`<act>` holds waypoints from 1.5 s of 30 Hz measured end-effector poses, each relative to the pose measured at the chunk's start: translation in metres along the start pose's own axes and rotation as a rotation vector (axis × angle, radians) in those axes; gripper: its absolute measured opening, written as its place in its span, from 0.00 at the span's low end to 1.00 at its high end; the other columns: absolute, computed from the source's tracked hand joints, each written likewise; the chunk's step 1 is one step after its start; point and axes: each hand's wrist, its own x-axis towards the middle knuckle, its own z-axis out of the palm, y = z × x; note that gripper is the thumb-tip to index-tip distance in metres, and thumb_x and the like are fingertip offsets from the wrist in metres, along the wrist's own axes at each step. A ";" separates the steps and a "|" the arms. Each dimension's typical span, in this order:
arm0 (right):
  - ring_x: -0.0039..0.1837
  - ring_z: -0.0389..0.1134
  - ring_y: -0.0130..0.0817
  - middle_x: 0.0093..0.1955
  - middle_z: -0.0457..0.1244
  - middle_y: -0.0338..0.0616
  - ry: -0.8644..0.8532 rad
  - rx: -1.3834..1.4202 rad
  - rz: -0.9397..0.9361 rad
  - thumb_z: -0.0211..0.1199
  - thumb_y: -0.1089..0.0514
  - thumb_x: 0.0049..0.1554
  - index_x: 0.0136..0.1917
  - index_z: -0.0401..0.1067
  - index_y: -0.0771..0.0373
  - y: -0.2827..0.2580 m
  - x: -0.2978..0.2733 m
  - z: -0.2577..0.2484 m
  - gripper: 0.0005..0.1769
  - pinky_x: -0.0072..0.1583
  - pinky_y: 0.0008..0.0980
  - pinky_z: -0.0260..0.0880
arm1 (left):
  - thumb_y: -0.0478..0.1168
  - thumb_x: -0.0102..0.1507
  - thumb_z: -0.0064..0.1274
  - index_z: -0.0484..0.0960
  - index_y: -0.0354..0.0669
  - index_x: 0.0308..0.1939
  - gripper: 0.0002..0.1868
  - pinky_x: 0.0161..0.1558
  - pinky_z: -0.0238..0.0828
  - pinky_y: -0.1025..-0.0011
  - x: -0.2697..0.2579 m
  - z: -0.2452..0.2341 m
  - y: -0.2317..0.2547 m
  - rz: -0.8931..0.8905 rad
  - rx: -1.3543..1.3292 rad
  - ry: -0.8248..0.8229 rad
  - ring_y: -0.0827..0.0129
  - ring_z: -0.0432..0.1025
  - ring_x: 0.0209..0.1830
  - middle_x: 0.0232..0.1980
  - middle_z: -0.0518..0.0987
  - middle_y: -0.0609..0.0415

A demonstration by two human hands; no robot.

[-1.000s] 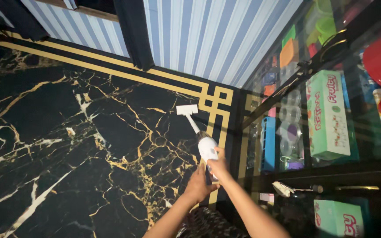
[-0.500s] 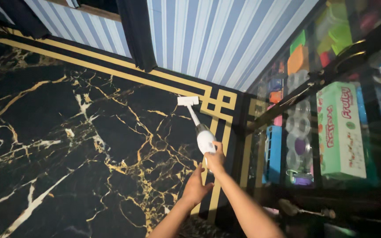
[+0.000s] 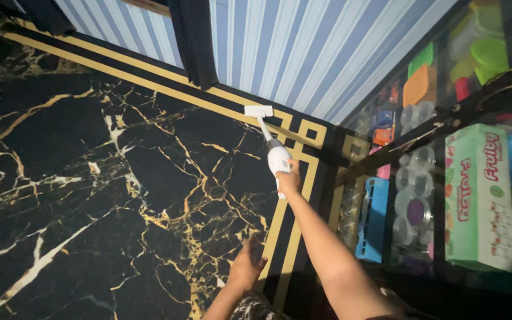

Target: The person uses a handheld vacuum to clean the edges and corners of a marble-patterned floor near a display case and doorway.

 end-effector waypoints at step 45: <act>0.47 0.74 0.52 0.55 0.70 0.57 -0.070 -0.155 -0.037 0.66 0.61 0.47 0.67 0.64 0.48 0.017 -0.171 -0.035 0.35 0.45 0.43 0.75 | 0.57 0.56 0.67 0.53 0.36 0.76 0.55 0.74 0.54 0.60 -0.006 -0.012 -0.001 0.088 0.105 -0.042 0.47 0.56 0.77 0.76 0.60 0.33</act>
